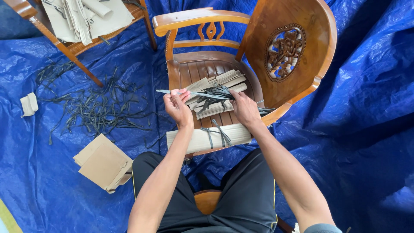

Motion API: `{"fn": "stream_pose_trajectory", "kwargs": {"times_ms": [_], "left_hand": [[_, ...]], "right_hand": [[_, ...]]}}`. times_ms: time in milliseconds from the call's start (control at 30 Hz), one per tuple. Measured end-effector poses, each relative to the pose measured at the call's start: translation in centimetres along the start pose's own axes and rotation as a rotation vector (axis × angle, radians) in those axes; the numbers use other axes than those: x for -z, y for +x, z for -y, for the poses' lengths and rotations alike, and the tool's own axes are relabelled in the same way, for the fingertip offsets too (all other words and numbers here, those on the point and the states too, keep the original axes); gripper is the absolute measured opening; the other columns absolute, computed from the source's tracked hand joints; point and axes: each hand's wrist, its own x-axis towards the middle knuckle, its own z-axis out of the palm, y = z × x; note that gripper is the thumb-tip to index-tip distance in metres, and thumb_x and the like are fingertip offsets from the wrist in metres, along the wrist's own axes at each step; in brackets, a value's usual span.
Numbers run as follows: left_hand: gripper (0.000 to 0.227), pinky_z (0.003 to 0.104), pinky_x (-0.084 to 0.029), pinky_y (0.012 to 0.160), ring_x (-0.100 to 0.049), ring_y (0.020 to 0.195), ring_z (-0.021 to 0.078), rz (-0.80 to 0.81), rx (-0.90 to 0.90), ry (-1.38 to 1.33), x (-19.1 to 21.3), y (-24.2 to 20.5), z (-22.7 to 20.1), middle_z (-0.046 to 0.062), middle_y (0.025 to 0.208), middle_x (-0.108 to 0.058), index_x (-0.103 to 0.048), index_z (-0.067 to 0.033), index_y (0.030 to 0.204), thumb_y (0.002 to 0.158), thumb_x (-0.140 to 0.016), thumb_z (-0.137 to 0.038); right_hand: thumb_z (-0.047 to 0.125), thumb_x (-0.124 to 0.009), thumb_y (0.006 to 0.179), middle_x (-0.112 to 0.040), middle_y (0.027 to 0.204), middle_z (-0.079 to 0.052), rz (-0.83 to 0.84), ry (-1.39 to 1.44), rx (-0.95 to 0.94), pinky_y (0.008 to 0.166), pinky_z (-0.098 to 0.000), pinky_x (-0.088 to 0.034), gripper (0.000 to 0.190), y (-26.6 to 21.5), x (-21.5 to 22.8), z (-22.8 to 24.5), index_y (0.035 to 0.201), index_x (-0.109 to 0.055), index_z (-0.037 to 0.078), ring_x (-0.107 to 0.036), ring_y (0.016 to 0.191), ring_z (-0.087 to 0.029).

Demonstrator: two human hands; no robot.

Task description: Bundling paper rolls together using thin plastic straps and cutting them with scissors.

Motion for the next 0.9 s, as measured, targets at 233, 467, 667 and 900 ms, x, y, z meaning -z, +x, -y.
{"fn": "stream_pose_trajectory", "kwargs": {"times_ms": [233,467,667,900], "left_hand": [[0.024,0.031,-0.060,0.078,-0.073,0.084,0.0210,-0.043,-0.046,0.019,0.7,0.6,-0.4,0.016,0.097,-0.071,-0.051,-0.0004,0.103,0.111,-0.050,-0.024],[0.026,0.033,-0.061,0.087,-0.072,0.093,0.0204,-0.104,-0.159,0.091,1.2,1.1,-1.2,0.014,0.105,-0.070,-0.051,-0.0001,0.102,0.112,-0.048,-0.024],[0.027,0.032,-0.059,0.092,-0.070,0.097,0.0185,-0.134,-0.306,0.201,1.6,1.2,-1.6,0.014,0.108,-0.070,-0.051,-0.0001,0.103,0.113,-0.046,-0.025],[0.023,0.030,-0.059,0.085,-0.070,0.091,0.0166,0.044,-0.183,0.169,1.0,0.0,-2.4,0.012,0.102,-0.070,-0.051,-0.0017,0.101,0.113,-0.046,-0.021]], "right_hand": [[0.017,-0.060,0.098,-0.068,0.111,-0.019,0.012,0.017,-0.009,0.084,-0.0502,-0.053,0.041,0.0,-0.2,-0.2,0.138,-0.059,0.012,-0.066,0.099,-0.041],[0.017,-0.062,0.097,-0.068,0.107,-0.021,-0.015,-0.031,-0.016,0.082,-0.0519,-0.052,0.040,0.2,-1.2,-1.5,0.136,-0.059,0.011,-0.067,0.095,-0.042],[0.020,-0.063,0.097,-0.067,0.103,-0.022,0.020,-0.098,-0.151,0.080,-0.0525,-0.053,0.039,0.4,-1.2,-1.6,0.134,-0.057,0.010,-0.068,0.093,-0.043],[0.018,-0.070,0.090,-0.065,0.116,-0.020,-0.179,-0.061,0.121,0.088,-0.0513,-0.049,0.049,0.4,-1.5,-2.0,0.135,-0.055,0.005,-0.062,0.109,-0.042]]}}
